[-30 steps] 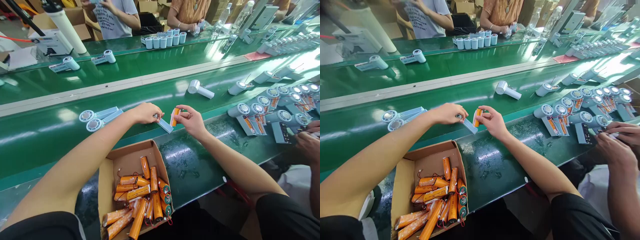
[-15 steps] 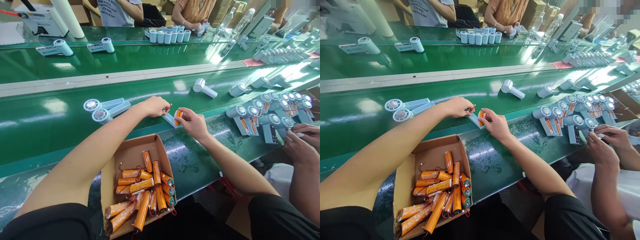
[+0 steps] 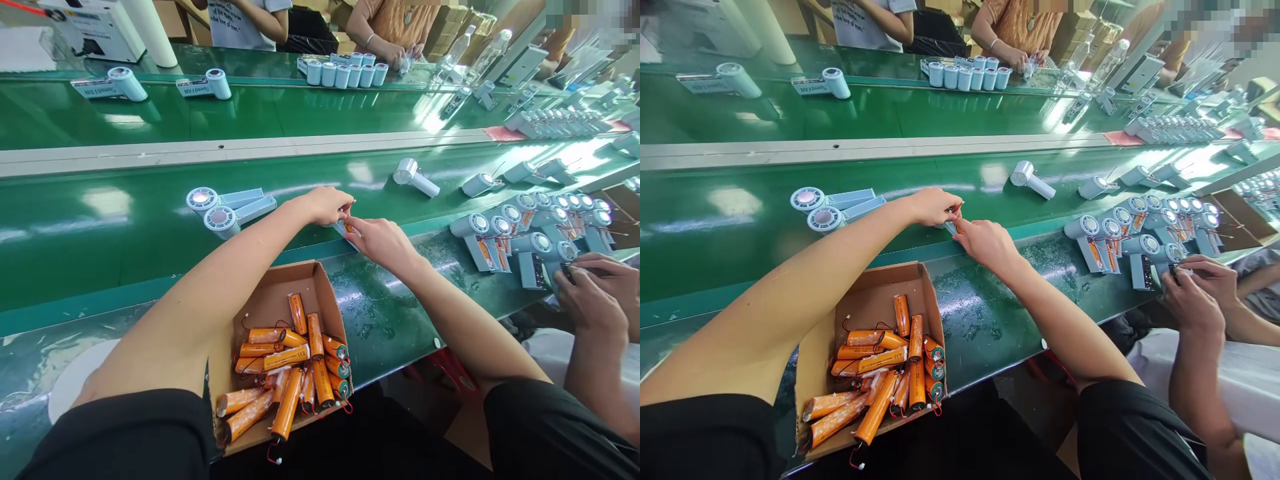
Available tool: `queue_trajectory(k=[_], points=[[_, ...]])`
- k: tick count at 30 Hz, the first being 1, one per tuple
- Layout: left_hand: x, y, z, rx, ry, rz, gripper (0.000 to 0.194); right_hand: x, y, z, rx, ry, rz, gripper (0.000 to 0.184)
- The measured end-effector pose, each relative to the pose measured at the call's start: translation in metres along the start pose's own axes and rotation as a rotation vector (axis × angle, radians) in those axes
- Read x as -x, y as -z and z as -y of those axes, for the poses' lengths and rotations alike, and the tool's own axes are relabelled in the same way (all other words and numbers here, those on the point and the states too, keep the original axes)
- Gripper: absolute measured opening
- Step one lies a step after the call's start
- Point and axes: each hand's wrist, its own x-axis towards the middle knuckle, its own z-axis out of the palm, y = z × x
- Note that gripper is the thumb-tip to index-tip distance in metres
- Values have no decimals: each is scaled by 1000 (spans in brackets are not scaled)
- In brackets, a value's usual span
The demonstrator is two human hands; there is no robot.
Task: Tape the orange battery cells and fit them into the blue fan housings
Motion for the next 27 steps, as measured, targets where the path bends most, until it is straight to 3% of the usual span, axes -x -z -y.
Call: queue_trajectory(k=[8,10,12,14,16,22,25,27], points=[[-7,-13,6,143,-46,-127,20,-14,0,3,-63,-21,31,37],[0,-16,11,99,-113,-169,19,-2,-2,-7,-197,30,-89,36],[11,-22,16,48,-197,-198,17,18,-9,-20,-384,39,-307,39],[24,-28,20,23,-234,-208,14,39,-23,-33,-534,-10,-510,39],[34,-35,21,30,-215,-209,13,59,-41,-43,-600,-62,-600,34],[41,-41,17,51,-192,-203,15,99,-82,-59,-667,-154,-576,28],[30,-30,11,13,-156,-172,19,114,-84,-60,-692,-208,-511,32],[13,-21,3,-37,-51,-174,25,121,-80,-58,-690,-234,-442,41]])
